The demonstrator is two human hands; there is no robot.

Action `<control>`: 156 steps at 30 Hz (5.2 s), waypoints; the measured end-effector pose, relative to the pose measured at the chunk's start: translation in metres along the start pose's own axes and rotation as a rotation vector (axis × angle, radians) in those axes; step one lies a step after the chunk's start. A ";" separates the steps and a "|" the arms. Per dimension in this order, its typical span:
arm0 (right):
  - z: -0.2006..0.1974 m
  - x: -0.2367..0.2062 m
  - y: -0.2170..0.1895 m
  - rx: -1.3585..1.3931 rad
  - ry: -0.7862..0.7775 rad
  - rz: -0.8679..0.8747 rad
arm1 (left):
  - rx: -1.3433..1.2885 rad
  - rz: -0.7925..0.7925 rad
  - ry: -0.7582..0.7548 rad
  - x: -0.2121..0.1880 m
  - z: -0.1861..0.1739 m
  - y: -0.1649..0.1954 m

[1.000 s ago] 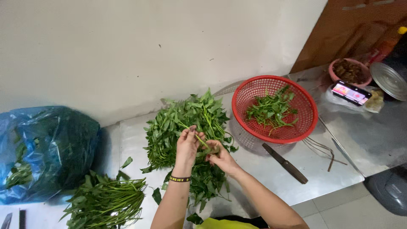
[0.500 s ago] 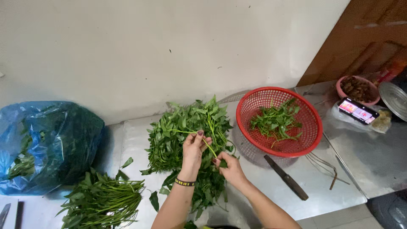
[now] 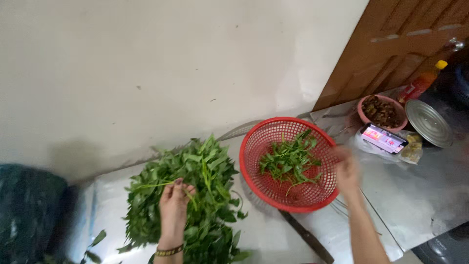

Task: The person picks leafy water spinach bunches by hand, stripping edible leaves and tender stem tips from the stalks and dropping them into a red colander basket while discarding tough stems and leaves onto the table. The person works through the pile one bunch at a time, with a knife resting unused on the counter.

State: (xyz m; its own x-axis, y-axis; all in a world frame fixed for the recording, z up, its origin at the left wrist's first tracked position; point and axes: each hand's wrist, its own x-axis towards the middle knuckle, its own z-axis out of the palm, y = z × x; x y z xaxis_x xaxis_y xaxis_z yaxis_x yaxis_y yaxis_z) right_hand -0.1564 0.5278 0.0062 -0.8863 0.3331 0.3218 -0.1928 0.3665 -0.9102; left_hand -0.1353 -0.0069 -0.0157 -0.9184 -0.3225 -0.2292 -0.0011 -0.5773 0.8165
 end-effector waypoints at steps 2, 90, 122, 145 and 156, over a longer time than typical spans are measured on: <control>-0.043 0.047 0.048 -0.896 0.159 0.000 | 0.021 0.005 0.018 0.008 0.005 0.001; 0.330 -0.275 -0.185 0.107 -0.858 0.171 | 0.011 -0.171 -0.154 -0.073 -0.100 0.094; 0.326 -0.292 -0.179 0.186 -1.255 0.120 | -0.177 -0.211 -0.116 -0.070 -0.113 0.113; 0.384 -0.273 -0.191 0.297 -0.974 0.525 | -0.104 -0.320 -0.180 -0.104 -0.136 0.102; 0.343 -0.265 -0.179 0.069 -0.999 0.378 | -0.090 -0.318 -0.207 -0.083 -0.116 0.075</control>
State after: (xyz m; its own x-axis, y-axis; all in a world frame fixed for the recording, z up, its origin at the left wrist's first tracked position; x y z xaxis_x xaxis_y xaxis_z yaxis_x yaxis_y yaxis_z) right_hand -0.0314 0.0760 -0.0057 -0.8307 -0.4590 -0.3151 0.1711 0.3280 -0.9290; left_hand -0.0136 -0.1108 0.0030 -0.9382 0.0365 -0.3441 -0.2726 -0.6907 0.6698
